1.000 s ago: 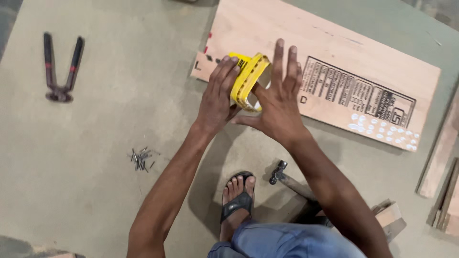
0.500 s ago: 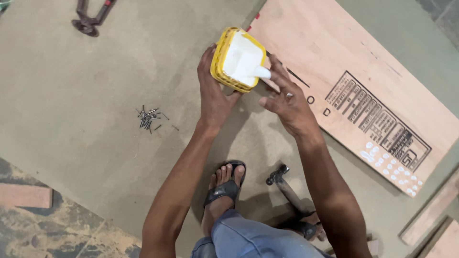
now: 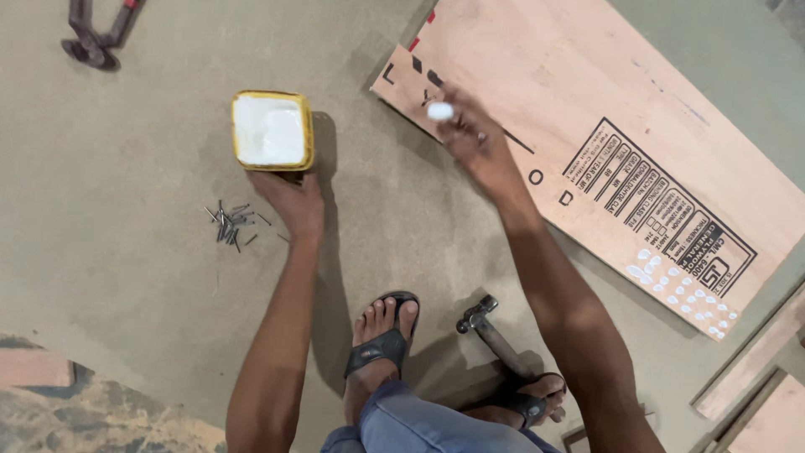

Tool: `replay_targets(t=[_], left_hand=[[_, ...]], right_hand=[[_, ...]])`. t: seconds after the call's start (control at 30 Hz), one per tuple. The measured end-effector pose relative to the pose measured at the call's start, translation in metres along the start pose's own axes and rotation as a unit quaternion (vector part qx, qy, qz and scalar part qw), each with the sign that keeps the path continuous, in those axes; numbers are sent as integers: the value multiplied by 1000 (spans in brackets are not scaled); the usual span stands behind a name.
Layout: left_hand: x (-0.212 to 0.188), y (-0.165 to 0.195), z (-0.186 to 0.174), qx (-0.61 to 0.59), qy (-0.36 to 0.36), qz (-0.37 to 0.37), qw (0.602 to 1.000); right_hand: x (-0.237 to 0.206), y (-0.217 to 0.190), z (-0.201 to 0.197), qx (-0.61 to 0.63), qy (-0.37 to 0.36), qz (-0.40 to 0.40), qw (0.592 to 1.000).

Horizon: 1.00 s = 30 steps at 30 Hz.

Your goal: The person hammers nails into a wooden plank, then sits on the floor to align and join two pieces of wood. They continue hammering nails into the joined pieces and apply glue to the edges of the wood.

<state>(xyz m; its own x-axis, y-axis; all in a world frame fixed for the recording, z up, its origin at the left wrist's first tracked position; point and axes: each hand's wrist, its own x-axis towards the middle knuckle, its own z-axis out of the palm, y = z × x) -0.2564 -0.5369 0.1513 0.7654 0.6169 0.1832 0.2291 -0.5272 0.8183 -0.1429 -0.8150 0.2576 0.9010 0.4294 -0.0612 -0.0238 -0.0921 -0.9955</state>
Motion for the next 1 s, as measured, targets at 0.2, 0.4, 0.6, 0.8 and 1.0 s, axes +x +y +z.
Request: replay_targets(t=[0.2, 0.4, 0.6, 0.8, 1.0], left_hand=[[-88, 63, 8, -123, -36, -29, 991], [14, 76, 107, -481, -132, -249, 830], [39, 79, 119, -466, -142, -292, 823], [32, 78, 113, -514, -175, -301, 784], [1, 84, 114, -552, -198, -329, 740]], right_hand=[[50, 29, -10, -76, 13, -110, 991], [84, 33, -7, -165, -18, -112, 980], [105, 23, 1, -252, -36, -111, 961], [97, 15, -1, -299, -36, -97, 949], [75, 12, -14, -326, -41, -124, 936]])
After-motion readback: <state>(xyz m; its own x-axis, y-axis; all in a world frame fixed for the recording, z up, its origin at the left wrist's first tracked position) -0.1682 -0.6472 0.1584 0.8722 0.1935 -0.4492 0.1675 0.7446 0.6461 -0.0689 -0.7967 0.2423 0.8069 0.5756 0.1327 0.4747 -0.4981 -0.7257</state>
